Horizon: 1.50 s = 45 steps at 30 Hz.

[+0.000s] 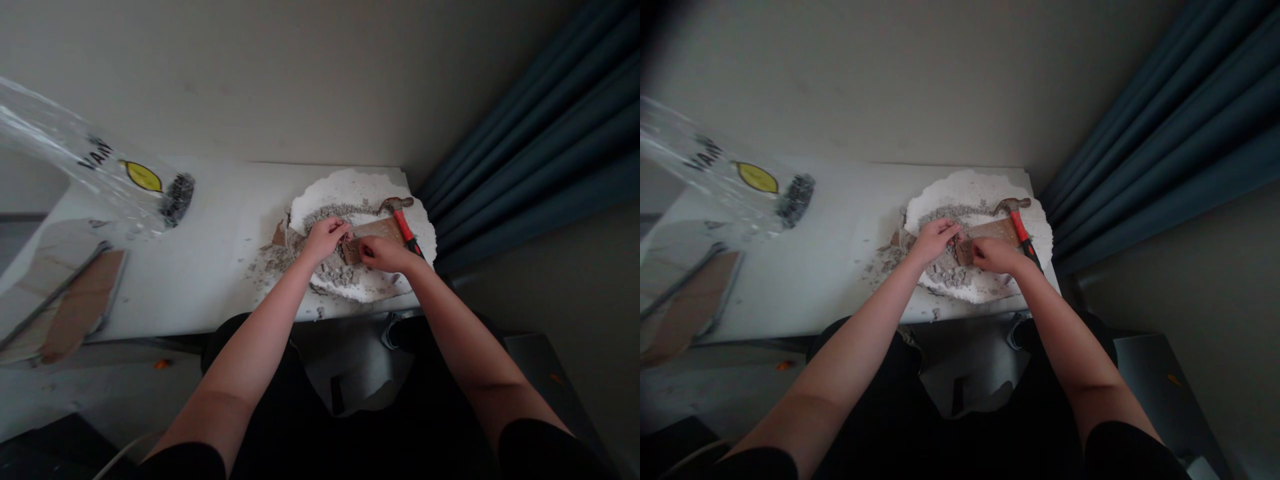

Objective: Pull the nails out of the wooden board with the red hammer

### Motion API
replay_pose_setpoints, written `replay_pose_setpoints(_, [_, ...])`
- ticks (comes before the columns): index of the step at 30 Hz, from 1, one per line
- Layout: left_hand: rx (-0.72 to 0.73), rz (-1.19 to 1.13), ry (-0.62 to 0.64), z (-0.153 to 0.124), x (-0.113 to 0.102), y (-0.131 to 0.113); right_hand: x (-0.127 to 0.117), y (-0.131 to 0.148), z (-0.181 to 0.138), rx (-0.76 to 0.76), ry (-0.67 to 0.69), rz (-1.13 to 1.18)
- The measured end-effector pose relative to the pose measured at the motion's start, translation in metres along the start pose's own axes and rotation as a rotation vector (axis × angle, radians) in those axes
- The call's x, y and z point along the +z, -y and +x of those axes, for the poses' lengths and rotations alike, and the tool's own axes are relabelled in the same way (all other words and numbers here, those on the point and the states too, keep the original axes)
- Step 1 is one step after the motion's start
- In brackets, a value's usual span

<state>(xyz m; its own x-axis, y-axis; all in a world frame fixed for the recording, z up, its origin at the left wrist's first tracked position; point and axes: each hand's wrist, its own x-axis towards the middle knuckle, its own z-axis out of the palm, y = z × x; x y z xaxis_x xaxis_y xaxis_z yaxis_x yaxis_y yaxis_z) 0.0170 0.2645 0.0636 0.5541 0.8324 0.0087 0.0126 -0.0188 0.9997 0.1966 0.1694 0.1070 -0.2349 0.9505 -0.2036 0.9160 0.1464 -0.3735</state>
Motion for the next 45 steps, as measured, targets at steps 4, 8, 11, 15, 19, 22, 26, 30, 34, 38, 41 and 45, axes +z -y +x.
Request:
replay_pose_setpoints(4, [-0.002,0.012,0.006,0.0,0.0,-0.001,0.003,-0.006,-0.003,-0.081,-0.029,0.048])
replay_pose_setpoints(8, [-0.007,0.019,0.015,0.0,0.0,-0.001,0.005,-0.008,-0.005,-0.122,-0.096,0.067])
replay_pose_setpoints(11, [-0.007,0.017,0.02,0.0,0.0,0.0,0.004,-0.008,-0.005,-0.137,-0.183,0.237])
replay_pose_setpoints(15, [0.028,0.065,0.035,-0.001,0.0,-0.002,0.002,-0.004,-0.003,-0.134,-0.345,0.598])
replay_pose_setpoints(19, [0.064,0.132,0.128,-0.005,0.004,-0.005,0.003,0.002,0.0,-0.066,-0.427,0.688])
replay_pose_setpoints(22, [0.047,0.095,0.194,-0.006,0.007,-0.006,0.005,0.005,0.002,0.043,-0.451,0.658])
replay_pose_setpoints(26, [0.009,-0.016,0.294,-0.007,0.007,-0.005,0.007,0.006,0.003,0.141,-0.412,0.626])
replay_pose_setpoints(30, [0.001,-0.046,0.27,-0.005,0.004,-0.006,0.005,0.004,0.001,0.138,-0.427,0.608])
replay_pose_setpoints(34, [0.01,-0.054,0.126,-0.003,0.002,-0.007,-0.001,0.0,-0.006,-0.017,-0.276,0.398])
replay_pose_setpoints(38, [0.005,-0.051,0.085,-0.003,0.002,-0.008,-0.001,0.002,-0.011,-0.112,-0.078,0.124])
replay_pose_setpoints(41, [0.01,-0.045,0.096,-0.003,0.002,-0.008,0.001,0.005,-0.011,-0.103,-0.022,0.027])
replay_pose_setpoints(45, [-0.003,-0.063,0.101,-0.003,0.003,-0.007,0.001,0.008,-0.009,-0.057,-0.012,0.018])
